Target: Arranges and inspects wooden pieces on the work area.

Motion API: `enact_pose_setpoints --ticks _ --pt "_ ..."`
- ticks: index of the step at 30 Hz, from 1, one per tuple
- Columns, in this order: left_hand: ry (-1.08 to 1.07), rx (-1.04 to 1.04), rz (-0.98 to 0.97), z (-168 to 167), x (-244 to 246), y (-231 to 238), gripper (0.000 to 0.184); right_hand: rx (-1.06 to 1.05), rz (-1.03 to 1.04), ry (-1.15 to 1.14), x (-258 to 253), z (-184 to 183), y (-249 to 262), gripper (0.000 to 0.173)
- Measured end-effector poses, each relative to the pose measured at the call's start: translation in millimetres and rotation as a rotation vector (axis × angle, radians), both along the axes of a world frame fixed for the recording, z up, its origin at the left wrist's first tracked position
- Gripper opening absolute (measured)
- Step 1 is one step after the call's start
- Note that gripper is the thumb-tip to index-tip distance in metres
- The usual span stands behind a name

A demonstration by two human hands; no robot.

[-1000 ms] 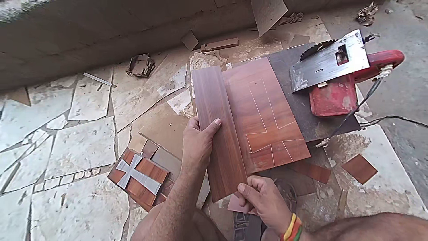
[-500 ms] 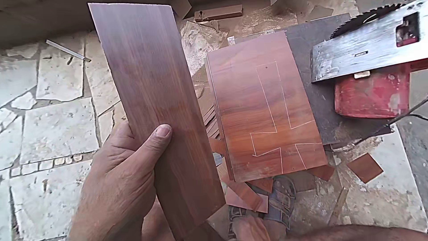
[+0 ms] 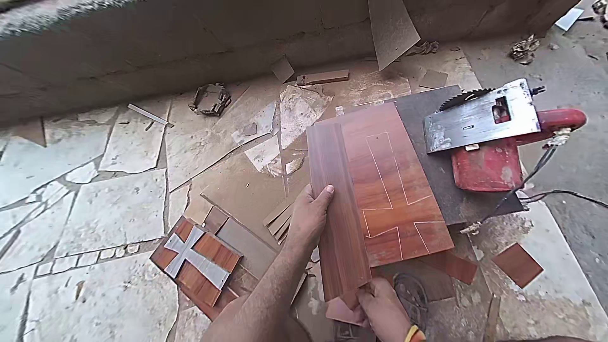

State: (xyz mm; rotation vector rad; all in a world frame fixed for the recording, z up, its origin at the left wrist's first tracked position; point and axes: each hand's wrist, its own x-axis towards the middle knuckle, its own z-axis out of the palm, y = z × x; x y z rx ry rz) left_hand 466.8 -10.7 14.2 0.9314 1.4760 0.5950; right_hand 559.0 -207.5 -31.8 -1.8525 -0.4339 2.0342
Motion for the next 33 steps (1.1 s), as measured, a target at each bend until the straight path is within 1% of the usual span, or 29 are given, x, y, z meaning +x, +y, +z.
enact_pose_setpoints --ticks 3,4,6,8,10,12,14,16,17,21,24,29,33 --pt "0.220 0.069 -0.074 -15 2 5 0.029 -0.001 -0.065 -0.048 2 -10 -2 0.022" --pt "0.251 0.077 -0.073 -17 5 4 0.032 -0.007 -0.097 -0.046 4 -11 -3 0.021" --pt "0.273 0.079 -0.036 -20 10 -2 0.036 0.008 -0.160 -0.013 8 -7 -6 0.022" --pt "0.297 0.093 -0.011 -21 12 -3 0.039 0.093 -0.202 0.065 12 -2 -7 0.029" --pt "0.308 0.108 -0.009 -21 13 -1 0.041 0.196 -0.240 0.175 14 4 -7 0.033" --pt "0.327 0.096 -0.023 -27 11 -8 0.042 0.231 -0.303 0.236 10 10 -14 0.036" --pt "0.335 0.114 -0.025 -28 12 -5 0.042 0.213 -0.351 0.150 8 14 -5 0.034" --pt "0.354 0.131 -0.024 -27 14 -4 0.042 0.175 -0.398 0.015 6 14 5 0.035" --pt "0.367 0.137 -0.025 -27 14 -4 0.043 0.174 -0.418 -0.018 6 14 8 0.036" --pt "0.366 0.142 -0.013 -29 14 -5 0.045 0.148 -0.456 -0.045 6 17 12 0.035" --pt "0.346 0.154 -0.010 -29 14 -4 0.045 0.140 -0.522 -0.074 3 22 13 0.033" --pt "0.331 0.171 -0.029 -30 14 -2 0.045 0.162 -0.562 -0.023 4 20 11 0.031" --pt "0.371 0.193 -0.069 -28 14 -1 0.049 0.176 -0.565 -0.016 4 19 10 0.032"
